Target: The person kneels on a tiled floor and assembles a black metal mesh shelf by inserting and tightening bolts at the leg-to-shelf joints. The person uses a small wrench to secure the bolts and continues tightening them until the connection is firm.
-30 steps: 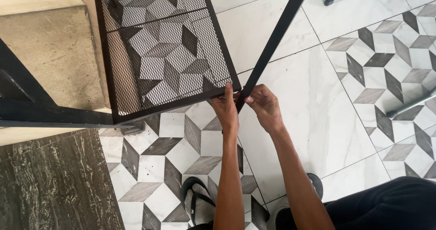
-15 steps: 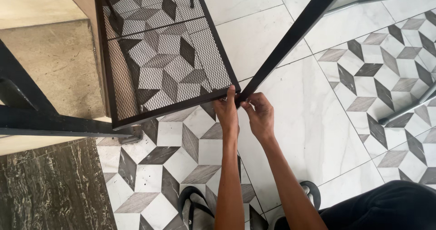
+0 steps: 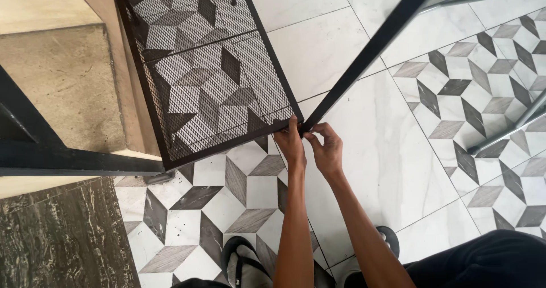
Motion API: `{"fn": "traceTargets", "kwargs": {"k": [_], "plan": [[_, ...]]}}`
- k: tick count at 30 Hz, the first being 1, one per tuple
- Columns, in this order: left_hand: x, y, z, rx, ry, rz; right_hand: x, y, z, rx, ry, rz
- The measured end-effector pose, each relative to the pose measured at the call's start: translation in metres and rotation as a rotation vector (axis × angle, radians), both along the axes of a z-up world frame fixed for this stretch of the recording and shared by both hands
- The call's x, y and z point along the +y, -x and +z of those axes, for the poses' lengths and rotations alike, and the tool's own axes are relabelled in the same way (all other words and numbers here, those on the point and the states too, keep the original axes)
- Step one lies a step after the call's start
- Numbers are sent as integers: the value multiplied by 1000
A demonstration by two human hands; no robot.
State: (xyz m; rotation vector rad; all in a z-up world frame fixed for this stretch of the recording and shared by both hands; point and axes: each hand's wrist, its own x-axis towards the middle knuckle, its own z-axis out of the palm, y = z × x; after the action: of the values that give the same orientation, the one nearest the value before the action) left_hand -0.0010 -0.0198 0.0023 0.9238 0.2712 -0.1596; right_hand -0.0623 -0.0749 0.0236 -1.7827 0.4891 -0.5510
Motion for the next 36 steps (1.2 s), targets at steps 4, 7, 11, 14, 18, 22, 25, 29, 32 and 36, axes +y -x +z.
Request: {"fn": "traceTargets", "kwargs": {"k": [4, 7, 11, 14, 18, 22, 25, 29, 32, 36], "plan": [[2, -1, -8, 96, 19, 6, 5, -1, -10, 3, -63, -14], [1, -2, -11, 89, 47, 0, 4, -3, -13, 63, -11, -46], [-4, -7, -12, 99, -40, -6, 5, -6, -5, 93, 80, -58], [-4, -6, -11, 94, -51, -2, 8, -5, 9, 155, 128, -90], [2, -8, -6, 120, -90, -43, 17, -5, 30, 300, 137, -179], [3, -10, -3, 202, -103, -47, 28, 0, 42, 185, 497, -132], [3, -8, -5, 159, -62, -13, 32, 2, 45, 165, 755, -82], [3, -10, -10, 82, -82, 18, 39, -1, 51, 215, 879, -98], [3, -11, -15, 111, -107, -4, 46, -2, 55, 313, 858, -147], [4, -8, -19, 115, -12, -2, 44, 1, 54, 318, 680, -129]]}}
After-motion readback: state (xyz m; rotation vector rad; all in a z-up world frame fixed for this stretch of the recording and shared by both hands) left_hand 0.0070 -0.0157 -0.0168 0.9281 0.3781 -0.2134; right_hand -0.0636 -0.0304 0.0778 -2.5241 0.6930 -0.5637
